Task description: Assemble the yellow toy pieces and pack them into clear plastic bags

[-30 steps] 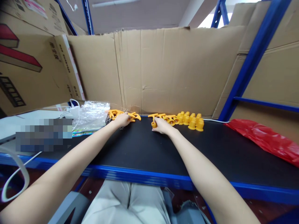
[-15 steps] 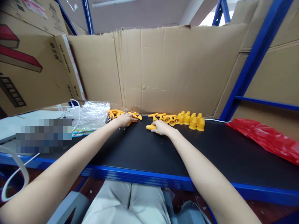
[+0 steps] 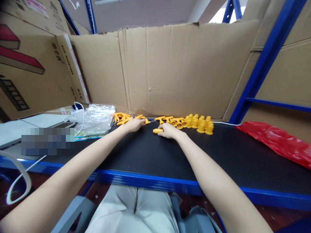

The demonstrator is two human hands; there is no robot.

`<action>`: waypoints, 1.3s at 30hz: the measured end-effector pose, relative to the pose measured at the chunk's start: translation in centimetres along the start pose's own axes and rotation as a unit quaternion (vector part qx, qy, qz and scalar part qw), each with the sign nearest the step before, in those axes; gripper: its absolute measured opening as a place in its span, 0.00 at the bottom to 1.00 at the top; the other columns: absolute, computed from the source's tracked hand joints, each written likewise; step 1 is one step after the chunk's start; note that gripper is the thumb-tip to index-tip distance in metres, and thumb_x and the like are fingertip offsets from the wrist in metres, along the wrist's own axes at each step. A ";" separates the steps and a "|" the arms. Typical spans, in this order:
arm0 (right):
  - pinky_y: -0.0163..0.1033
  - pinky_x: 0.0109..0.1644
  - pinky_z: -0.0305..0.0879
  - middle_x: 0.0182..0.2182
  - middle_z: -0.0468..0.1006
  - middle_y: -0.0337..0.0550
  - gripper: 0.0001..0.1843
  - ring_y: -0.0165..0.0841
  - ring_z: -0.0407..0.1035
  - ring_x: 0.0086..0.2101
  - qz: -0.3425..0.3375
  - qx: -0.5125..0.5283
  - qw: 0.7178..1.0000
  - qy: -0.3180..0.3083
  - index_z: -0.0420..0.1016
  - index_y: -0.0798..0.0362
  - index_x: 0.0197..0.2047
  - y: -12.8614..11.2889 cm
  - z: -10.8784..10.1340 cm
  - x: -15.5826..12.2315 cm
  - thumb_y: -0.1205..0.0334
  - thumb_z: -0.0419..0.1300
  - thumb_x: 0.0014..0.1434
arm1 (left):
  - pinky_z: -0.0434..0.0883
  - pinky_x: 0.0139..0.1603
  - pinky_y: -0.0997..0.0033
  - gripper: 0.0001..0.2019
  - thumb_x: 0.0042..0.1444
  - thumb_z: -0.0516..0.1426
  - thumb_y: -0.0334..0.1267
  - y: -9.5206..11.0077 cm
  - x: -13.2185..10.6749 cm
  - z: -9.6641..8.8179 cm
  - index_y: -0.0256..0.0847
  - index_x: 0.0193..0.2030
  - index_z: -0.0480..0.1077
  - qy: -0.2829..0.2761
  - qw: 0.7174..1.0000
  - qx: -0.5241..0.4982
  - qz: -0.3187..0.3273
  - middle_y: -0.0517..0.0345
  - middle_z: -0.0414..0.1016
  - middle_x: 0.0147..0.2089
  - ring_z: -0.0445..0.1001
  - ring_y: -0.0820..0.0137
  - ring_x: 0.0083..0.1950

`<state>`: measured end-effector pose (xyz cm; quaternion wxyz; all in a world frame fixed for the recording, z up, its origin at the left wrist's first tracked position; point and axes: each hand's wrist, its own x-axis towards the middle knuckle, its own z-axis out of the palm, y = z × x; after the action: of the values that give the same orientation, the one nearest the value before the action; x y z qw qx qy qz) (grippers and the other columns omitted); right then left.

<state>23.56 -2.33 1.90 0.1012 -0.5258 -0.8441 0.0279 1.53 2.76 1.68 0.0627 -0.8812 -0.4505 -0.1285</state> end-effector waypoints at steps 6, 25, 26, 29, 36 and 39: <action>0.35 0.39 0.61 0.38 0.74 0.48 0.19 0.35 0.68 0.36 0.031 -0.013 0.999 0.019 0.70 0.58 0.46 0.0 0.2 0.2 0.65 0.58 0.48 | 0.64 0.48 0.61 0.08 0.59 0.43 0.34 0.6 0.0 -1.5 0.37 0.44 0.57 0.108 0.982 -0.139 -0.066 0.45 0.62 0.46 0.67 0.65 0.47; 0.33 0.33 0.59 0.31 0.73 0.43 0.18 0.31 0.66 0.31 0.045 0.019 0.998 0.035 0.68 0.56 0.44 0.8 0.2 0.3 0.60 0.60 0.49 | 0.64 0.51 0.60 0.09 0.52 0.53 0.33 -0.6 -4.1 -0.4 0.37 0.41 0.63 0.117 0.982 -0.109 -0.098 0.46 0.56 0.51 0.66 0.63 0.49; 0.33 0.33 0.59 0.31 0.73 0.43 0.18 0.31 0.66 0.31 0.039 0.020 0.998 0.039 0.68 0.56 0.44 0.9 0.3 0.3 0.60 0.60 0.49 | 0.64 0.50 0.60 0.09 0.52 0.53 0.34 -0.7 -4.2 -0.4 0.37 0.41 0.64 0.095 0.985 -0.103 -0.103 0.47 0.59 0.49 0.67 0.63 0.48; 0.33 0.32 0.59 0.31 0.73 0.43 0.19 0.31 0.66 0.30 0.022 0.031 0.998 0.051 0.67 0.57 0.44 1.0 0.5 0.4 0.59 0.61 0.49 | 0.64 0.49 0.63 0.09 0.50 0.54 0.35 -1.0 -4.4 -0.3 0.38 0.39 0.67 0.038 0.991 -0.086 -0.098 0.50 0.66 0.42 0.68 0.63 0.45; 0.33 0.31 0.58 0.31 0.73 0.44 0.17 0.31 0.66 0.29 0.016 0.052 0.998 0.044 0.68 0.57 0.40 0.4 0.4 0.3 0.57 0.60 0.49 | 0.65 0.46 0.66 0.09 0.48 0.55 0.36 -1.6 -4.2 0.1 0.39 0.37 0.69 0.039 0.991 -0.086 -0.090 0.51 0.71 0.40 0.69 0.63 0.44; 0.33 0.32 0.58 0.30 0.73 0.44 0.17 0.31 0.65 0.29 0.018 0.062 0.997 0.041 0.68 0.58 0.41 0.2 0.3 0.2 0.58 0.61 0.49 | 0.65 0.46 0.66 0.09 0.48 0.55 0.36 -1.7 -4.1 0.2 0.38 0.37 0.68 0.046 0.991 -0.096 -0.086 0.52 0.72 0.40 0.69 0.64 0.44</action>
<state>23.56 -2.01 1.58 0.1679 -0.5342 -0.8263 0.0600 -2.10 0.56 0.32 -0.0129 -0.8346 -0.5066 -0.2161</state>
